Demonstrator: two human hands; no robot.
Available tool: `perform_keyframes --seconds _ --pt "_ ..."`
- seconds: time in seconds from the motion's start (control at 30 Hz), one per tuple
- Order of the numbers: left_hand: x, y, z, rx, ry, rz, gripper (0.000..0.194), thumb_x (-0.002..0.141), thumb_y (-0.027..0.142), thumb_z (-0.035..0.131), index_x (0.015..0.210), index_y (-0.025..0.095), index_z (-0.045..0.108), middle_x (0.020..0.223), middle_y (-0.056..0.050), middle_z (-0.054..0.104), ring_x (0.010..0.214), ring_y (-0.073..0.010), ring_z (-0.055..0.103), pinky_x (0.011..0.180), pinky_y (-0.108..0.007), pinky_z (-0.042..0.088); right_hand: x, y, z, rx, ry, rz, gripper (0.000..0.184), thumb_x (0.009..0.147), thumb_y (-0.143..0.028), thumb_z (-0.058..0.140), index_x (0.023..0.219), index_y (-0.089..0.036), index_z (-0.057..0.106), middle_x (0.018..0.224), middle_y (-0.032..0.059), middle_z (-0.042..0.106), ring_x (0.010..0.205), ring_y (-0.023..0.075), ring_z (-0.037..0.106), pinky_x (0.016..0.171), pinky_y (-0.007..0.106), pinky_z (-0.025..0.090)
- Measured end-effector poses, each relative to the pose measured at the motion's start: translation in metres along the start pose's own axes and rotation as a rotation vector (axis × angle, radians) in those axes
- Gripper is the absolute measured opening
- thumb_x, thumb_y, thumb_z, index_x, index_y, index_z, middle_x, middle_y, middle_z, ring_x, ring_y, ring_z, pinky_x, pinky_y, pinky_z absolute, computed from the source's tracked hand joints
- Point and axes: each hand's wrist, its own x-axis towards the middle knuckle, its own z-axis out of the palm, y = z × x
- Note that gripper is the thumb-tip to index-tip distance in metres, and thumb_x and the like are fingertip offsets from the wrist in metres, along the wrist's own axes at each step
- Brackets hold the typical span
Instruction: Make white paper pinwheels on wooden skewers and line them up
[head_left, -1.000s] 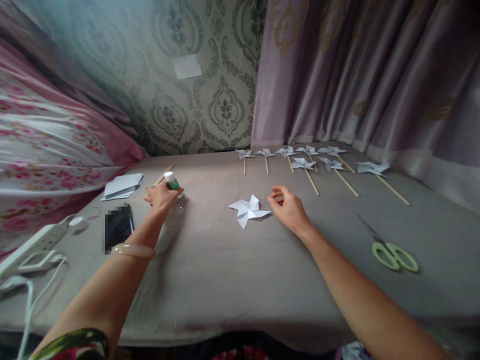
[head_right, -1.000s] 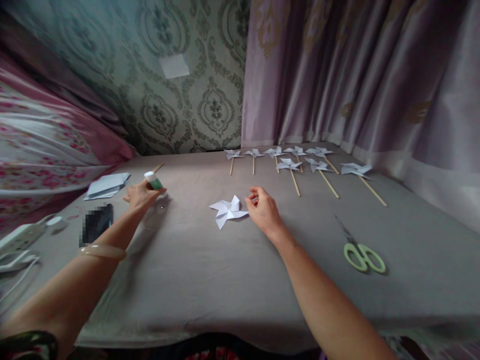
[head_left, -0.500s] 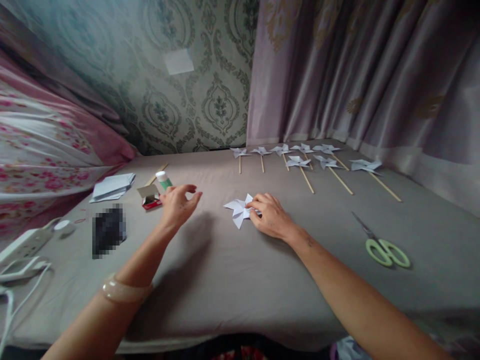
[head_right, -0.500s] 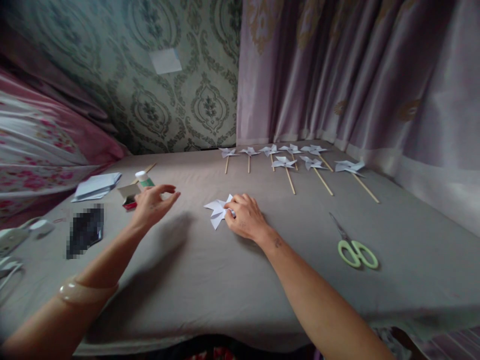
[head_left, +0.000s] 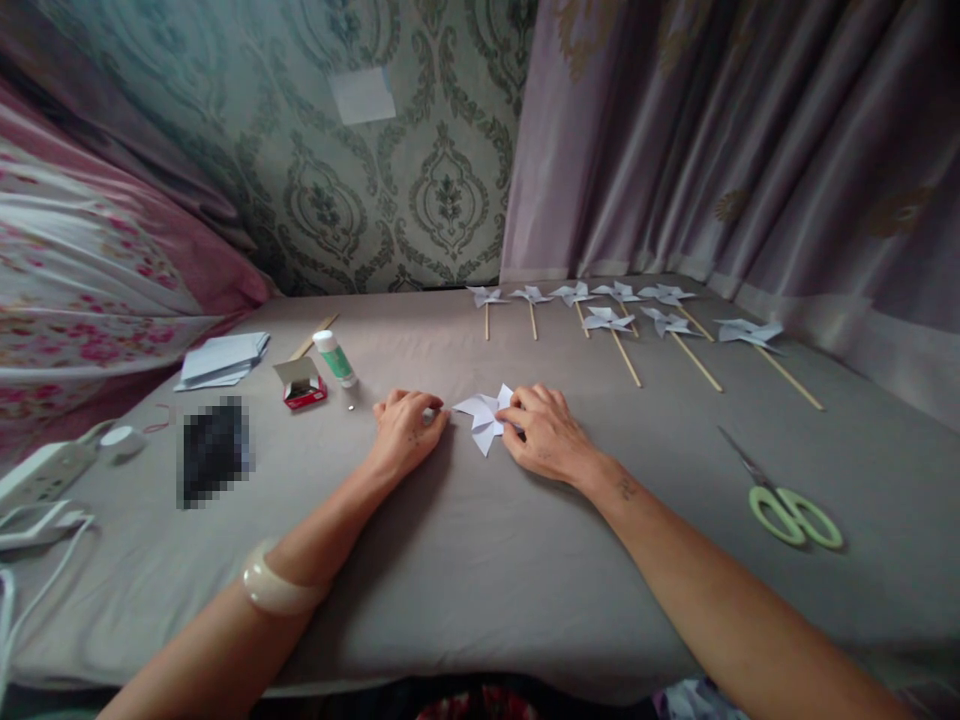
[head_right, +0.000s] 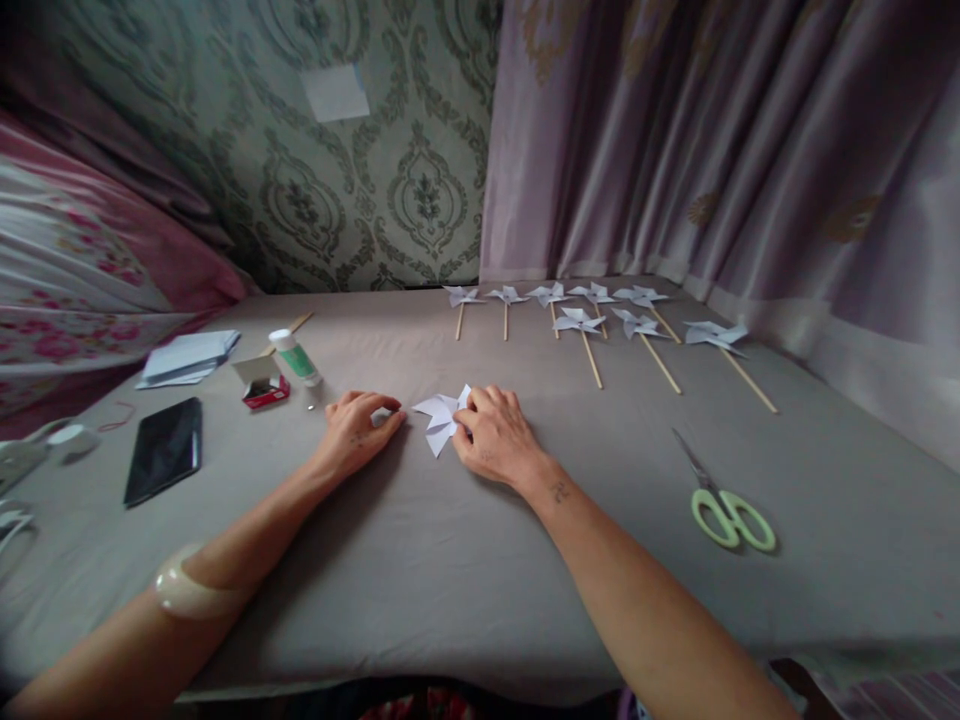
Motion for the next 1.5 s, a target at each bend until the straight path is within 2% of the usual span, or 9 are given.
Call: perform_keyframes --seconds 0.17,0.37,0.57,0.7,0.87,1.17,1.33,1.43,1.5 --pt "-0.002 0.000 -0.002 -0.019 -0.026 -0.014 0.024 0.081 0.037 0.051 0.088 0.023 0.070 0.095 -0.009 0.071 0.104 -0.0311 0.052 0.085 -0.044 0.033 0.005 -0.001 -0.006 -0.082 -0.057 -0.096 0.025 0.084 -0.019 0.048 0.087 -0.019 0.072 0.095 0.0097 0.059 0.094 0.0227 0.045 0.085 0.037 0.031" --pt "-0.005 0.002 -0.003 -0.057 -0.028 -0.031 0.023 0.082 0.036 0.052 0.089 0.023 0.070 0.090 -0.008 0.071 0.102 -0.0304 0.052 0.085 -0.044 0.033 0.031 0.005 -0.010 -0.144 -0.191 -0.280 0.025 0.083 -0.012 0.046 0.074 -0.016 0.070 0.096 0.0105 0.062 0.093 0.0216 0.046 0.083 0.036 0.030" --pt "-0.003 0.000 -0.003 -0.077 -0.020 -0.043 0.024 0.082 0.036 0.051 0.090 0.023 0.070 0.092 -0.008 0.071 0.103 -0.0296 0.052 0.087 -0.043 0.032 0.042 0.007 -0.008 -0.073 -0.270 -0.187 0.029 0.083 -0.009 0.045 0.072 -0.017 0.070 0.093 0.0076 0.065 0.087 0.0189 0.049 0.074 0.032 0.031" --pt "0.001 -0.006 -0.006 -0.086 0.053 -0.073 0.025 0.081 0.036 0.050 0.089 0.023 0.070 0.089 -0.007 0.070 0.102 -0.0289 0.053 0.089 -0.043 0.032 0.042 0.009 -0.011 -0.032 -0.295 -0.161 0.029 0.080 -0.008 0.046 0.076 -0.018 0.073 0.094 0.0080 0.065 0.091 0.0195 0.051 0.078 0.033 0.033" --pt "0.007 -0.017 -0.014 -0.091 0.153 -0.207 0.029 0.079 0.039 0.049 0.088 0.021 0.071 0.070 -0.007 0.065 0.093 -0.0290 0.055 0.086 -0.041 0.034 0.045 0.012 -0.014 -0.012 -0.307 -0.065 0.028 0.078 -0.012 0.050 0.082 -0.022 0.076 0.097 0.0075 0.066 0.095 0.0213 0.054 0.080 0.032 0.037" --pt "0.013 -0.027 -0.020 -0.071 0.158 -0.297 0.036 0.079 0.039 0.047 0.094 0.018 0.073 0.070 -0.008 0.066 0.083 -0.0261 0.058 0.080 -0.037 0.037 0.057 0.013 -0.018 -0.053 -0.370 -0.029 0.031 0.079 -0.012 0.049 0.088 -0.024 0.076 0.100 0.0092 0.066 0.101 0.0243 0.053 0.084 0.034 0.037" --pt "0.014 -0.028 -0.024 -0.083 0.160 -0.320 0.036 0.080 0.038 0.047 0.094 0.018 0.073 0.077 -0.009 0.070 0.083 -0.0253 0.061 0.080 -0.036 0.038 0.057 0.022 -0.016 0.029 -0.307 -0.006 0.029 0.076 -0.012 0.053 0.092 -0.024 0.075 0.099 0.0065 0.066 0.096 0.0215 0.055 0.083 0.031 0.038" --pt "0.015 -0.034 -0.027 -0.141 0.185 -0.333 0.037 0.079 0.039 0.048 0.093 0.016 0.073 0.084 -0.010 0.072 0.083 -0.0246 0.063 0.078 -0.034 0.040 0.054 0.030 -0.015 0.208 -0.193 0.047 0.020 0.075 -0.017 0.057 0.086 -0.020 0.074 0.090 0.0044 0.068 0.081 0.0164 0.058 0.074 0.026 0.041" --pt "0.017 -0.041 -0.030 -0.208 0.213 -0.353 0.037 0.077 0.039 0.050 0.092 0.014 0.073 0.084 -0.011 0.072 0.083 -0.0240 0.063 0.076 -0.033 0.041 0.052 0.036 -0.015 0.354 -0.096 0.131 0.014 0.074 -0.022 0.061 0.080 -0.017 0.072 0.079 0.0030 0.068 0.069 0.0137 0.056 0.065 0.025 0.041"
